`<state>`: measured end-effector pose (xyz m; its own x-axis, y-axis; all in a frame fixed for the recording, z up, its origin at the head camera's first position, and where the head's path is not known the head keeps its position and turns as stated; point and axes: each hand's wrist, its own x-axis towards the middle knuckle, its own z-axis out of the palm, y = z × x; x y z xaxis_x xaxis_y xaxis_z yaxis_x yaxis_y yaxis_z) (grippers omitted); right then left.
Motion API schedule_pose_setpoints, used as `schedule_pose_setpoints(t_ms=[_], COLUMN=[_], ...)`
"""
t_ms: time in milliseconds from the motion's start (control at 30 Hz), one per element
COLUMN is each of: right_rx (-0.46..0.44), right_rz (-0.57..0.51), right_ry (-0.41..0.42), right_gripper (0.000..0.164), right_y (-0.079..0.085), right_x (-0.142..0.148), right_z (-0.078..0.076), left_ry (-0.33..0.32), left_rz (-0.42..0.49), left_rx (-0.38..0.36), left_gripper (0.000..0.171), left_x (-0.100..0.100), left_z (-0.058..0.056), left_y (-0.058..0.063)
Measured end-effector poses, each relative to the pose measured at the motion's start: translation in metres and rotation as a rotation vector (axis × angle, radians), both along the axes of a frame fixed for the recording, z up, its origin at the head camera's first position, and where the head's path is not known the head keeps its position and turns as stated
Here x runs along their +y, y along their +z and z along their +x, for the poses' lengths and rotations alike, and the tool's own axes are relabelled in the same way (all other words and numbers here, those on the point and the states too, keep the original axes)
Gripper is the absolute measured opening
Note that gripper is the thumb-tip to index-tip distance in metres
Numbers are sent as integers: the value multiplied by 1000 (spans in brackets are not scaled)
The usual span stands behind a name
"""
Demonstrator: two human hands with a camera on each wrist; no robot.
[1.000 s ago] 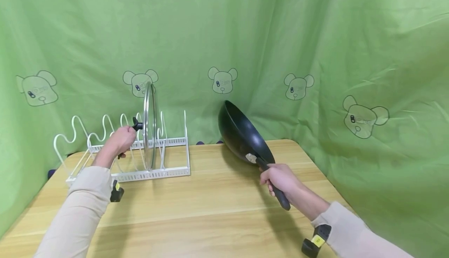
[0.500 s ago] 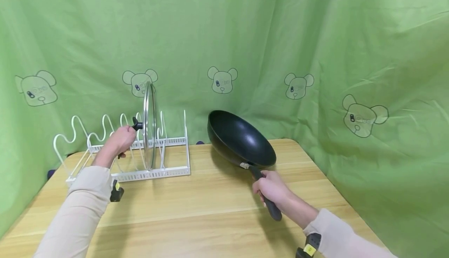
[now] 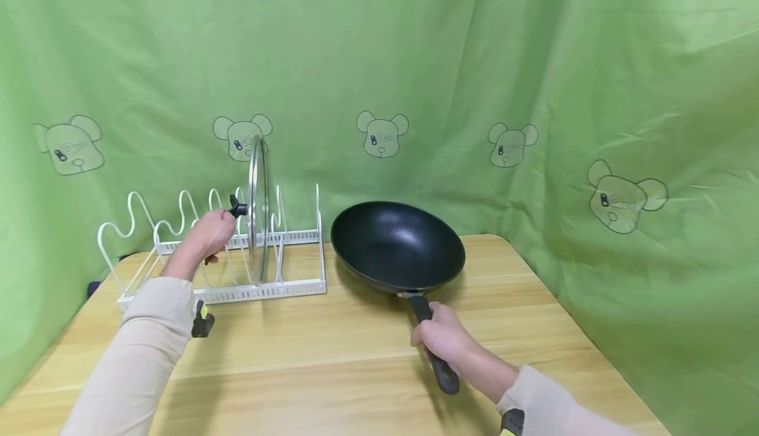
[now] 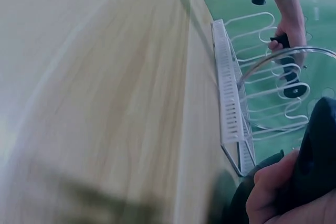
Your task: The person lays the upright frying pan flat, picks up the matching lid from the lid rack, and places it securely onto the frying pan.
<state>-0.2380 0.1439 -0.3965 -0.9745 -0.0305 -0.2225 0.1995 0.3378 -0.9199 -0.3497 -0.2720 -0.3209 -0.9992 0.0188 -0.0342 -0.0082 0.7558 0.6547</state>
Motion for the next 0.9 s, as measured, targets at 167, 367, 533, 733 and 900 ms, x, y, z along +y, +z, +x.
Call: schedule_pose_setpoints(t_ms=[167, 367, 533, 733, 900], right_rx=[-6, -2, -2, -3, 5], right_rz=[-28, -16, -13, 6, 18], right_ry=[10, -2, -1, 1, -10], right_gripper=[47, 44, 47, 55, 56], right_y=[-4, -6, -7, -7, -7], right_x=[-7, -9, -8, -3, 0], right_z=[0, 0, -1, -2, -2], left_ry=[6, 9, 13, 10, 9], left_rz=[-8, -5, -14, -10, -4], left_rx=[-2, -4, 7, 8, 7], left_gripper=[62, 63, 62, 61, 60], left_x=[0, 0, -1, -1, 0], left_z=[-1, 0, -1, -1, -1], left_y=[0, 0, -1, -2, -1])
